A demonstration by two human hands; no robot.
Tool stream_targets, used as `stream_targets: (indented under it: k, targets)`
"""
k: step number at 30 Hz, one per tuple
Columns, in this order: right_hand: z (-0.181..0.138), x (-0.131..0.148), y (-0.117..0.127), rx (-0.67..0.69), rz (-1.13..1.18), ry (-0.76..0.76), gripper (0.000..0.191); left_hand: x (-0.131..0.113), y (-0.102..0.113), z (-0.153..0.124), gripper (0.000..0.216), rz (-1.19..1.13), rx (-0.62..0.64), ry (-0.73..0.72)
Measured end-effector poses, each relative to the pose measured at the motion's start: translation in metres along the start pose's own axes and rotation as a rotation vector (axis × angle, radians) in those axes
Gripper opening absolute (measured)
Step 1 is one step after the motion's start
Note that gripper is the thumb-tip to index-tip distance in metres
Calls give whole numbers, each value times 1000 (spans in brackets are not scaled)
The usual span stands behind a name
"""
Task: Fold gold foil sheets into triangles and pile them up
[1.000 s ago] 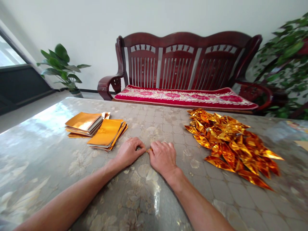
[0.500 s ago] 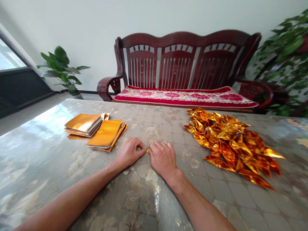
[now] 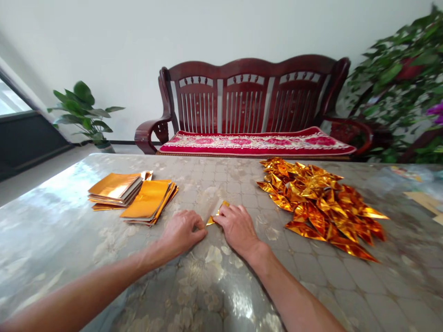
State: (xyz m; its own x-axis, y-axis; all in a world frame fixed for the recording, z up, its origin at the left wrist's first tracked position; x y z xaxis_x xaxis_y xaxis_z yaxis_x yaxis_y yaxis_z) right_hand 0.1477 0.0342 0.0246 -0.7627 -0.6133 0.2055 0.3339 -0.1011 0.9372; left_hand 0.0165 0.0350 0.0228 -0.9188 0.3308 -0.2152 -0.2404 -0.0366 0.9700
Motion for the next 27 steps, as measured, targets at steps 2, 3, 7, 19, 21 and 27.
stream_targets:
  k: [2, 3, 7, 19, 21, 27]
  targets:
    - [-1, -3, 0, 5, 22, 30, 20, -11, 14, 1, 13, 21, -101, -154]
    - [-1, -4, 0, 6, 29, 41, 21, -17, 17, 3, 16, 16, -122, -251]
    - [-2, -8, 0, 9, 74, 83, 24, -31, 14, 16, 21, 4, -83, -542]
    - [-8, -27, 4, -137, 293, -3, 44, -30, -21, 7, 25, -7, -46, -471]
    - [-7, -33, 3, -173, 329, -48, 44, -32, -21, 4, 25, -33, -48, -476]
    - [-4, -34, -2, -165, 306, -72, 34, -31, -21, 3, 19, -83, -32, -449]
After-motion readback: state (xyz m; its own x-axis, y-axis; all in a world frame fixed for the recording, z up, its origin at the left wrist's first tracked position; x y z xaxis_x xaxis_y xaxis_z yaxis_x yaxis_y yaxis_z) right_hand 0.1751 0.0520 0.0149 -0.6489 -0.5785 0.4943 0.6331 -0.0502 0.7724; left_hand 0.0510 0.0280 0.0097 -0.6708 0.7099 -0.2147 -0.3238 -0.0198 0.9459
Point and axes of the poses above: each hand's wrist, its own z-axis towards the middle knuckle, its own y-axis out of the back of the hand, x = y × z, the point moved 8 cm from there along z, towards the middle knuckle, and after that the axes turned 8 degrees about z, right-handed, at the moved point
